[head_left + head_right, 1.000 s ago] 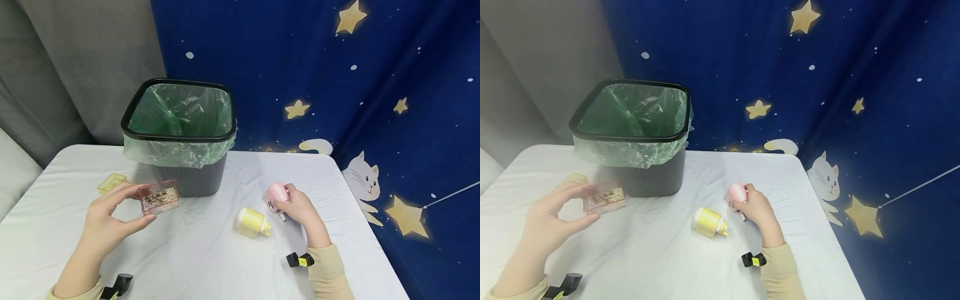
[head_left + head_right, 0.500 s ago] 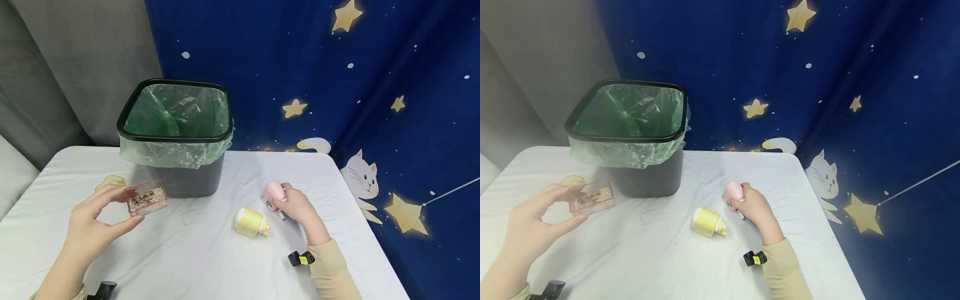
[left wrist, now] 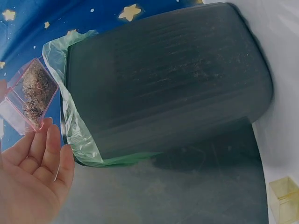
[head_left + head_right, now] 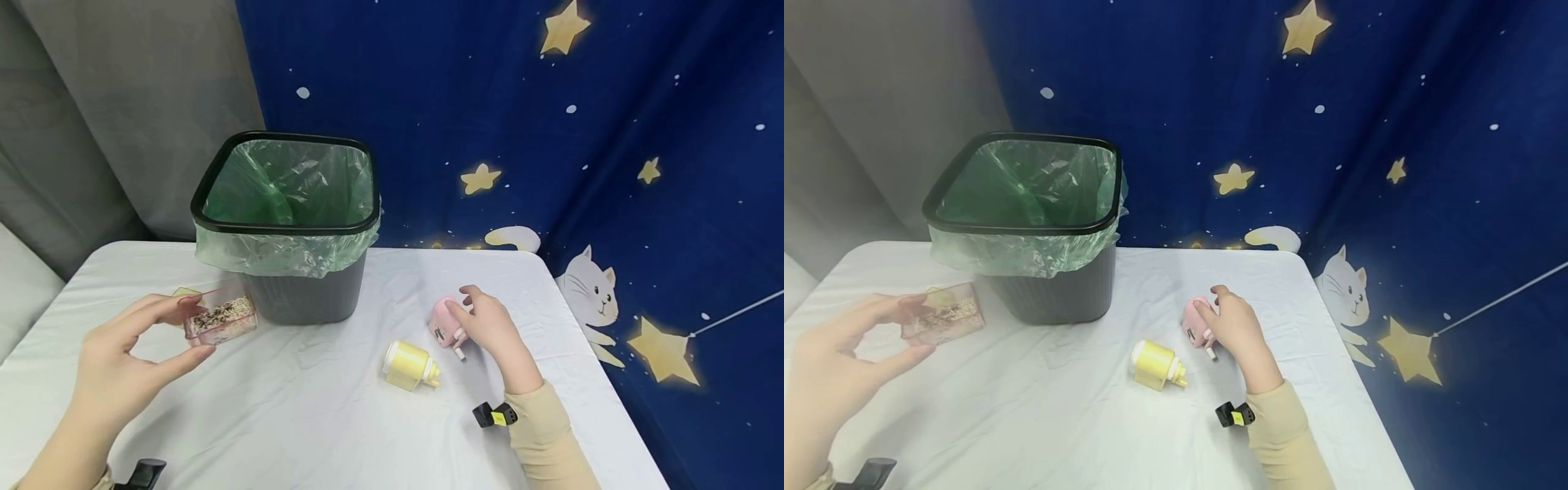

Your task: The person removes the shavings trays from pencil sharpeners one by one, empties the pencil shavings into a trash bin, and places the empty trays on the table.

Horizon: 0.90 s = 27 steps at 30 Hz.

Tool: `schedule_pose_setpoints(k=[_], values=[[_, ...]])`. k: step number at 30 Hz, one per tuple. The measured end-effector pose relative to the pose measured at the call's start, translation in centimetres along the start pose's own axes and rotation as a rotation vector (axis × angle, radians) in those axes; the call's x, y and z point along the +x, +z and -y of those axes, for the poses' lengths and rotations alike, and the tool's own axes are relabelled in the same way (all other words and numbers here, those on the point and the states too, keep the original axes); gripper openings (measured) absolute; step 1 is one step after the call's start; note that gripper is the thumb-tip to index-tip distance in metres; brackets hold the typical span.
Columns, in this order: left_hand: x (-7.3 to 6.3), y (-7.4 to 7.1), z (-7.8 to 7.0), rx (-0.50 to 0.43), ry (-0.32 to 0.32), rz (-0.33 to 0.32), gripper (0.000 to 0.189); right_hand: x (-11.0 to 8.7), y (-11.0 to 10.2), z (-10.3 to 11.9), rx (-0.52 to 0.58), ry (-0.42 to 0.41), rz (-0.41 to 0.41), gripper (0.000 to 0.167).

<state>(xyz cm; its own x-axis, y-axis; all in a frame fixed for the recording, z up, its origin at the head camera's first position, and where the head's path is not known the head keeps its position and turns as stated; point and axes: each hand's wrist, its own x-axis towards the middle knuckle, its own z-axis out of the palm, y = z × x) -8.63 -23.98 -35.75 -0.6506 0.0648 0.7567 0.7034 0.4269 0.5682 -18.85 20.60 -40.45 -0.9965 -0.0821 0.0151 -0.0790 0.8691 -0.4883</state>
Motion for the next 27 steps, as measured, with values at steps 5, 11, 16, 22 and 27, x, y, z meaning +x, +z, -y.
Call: schedule_pose_setpoints(k=[5, 11, 16, 22, 27], values=[[0.6, -0.3, -0.2, 0.008, 0.0, -0.013, 0.051, 0.3, -0.6, 0.7, 0.086, -0.034, -0.14, 0.044], [1.1, -0.7, -0.3, 0.031, -0.046, -0.034, 0.054, 0.4, -1.3, 1.8, 0.219, -0.086, -0.294, 0.032], [1.5, -1.1, -0.4, 0.031, -0.075, -0.053, 0.056, 0.7, -2.2, 3.3, 0.3, -0.137, -0.352, 0.028], [2.2, -1.4, -0.4, 0.038, -0.077, -0.048, 0.056, 1.4, -3.1, 5.0, 0.343, -0.192, -0.374, 0.026], [2.6, -1.4, -0.4, 0.038, -0.08, -0.047, 0.054, 2.0, -3.9, 6.6, 0.404, -0.24, -0.36, 0.027]])
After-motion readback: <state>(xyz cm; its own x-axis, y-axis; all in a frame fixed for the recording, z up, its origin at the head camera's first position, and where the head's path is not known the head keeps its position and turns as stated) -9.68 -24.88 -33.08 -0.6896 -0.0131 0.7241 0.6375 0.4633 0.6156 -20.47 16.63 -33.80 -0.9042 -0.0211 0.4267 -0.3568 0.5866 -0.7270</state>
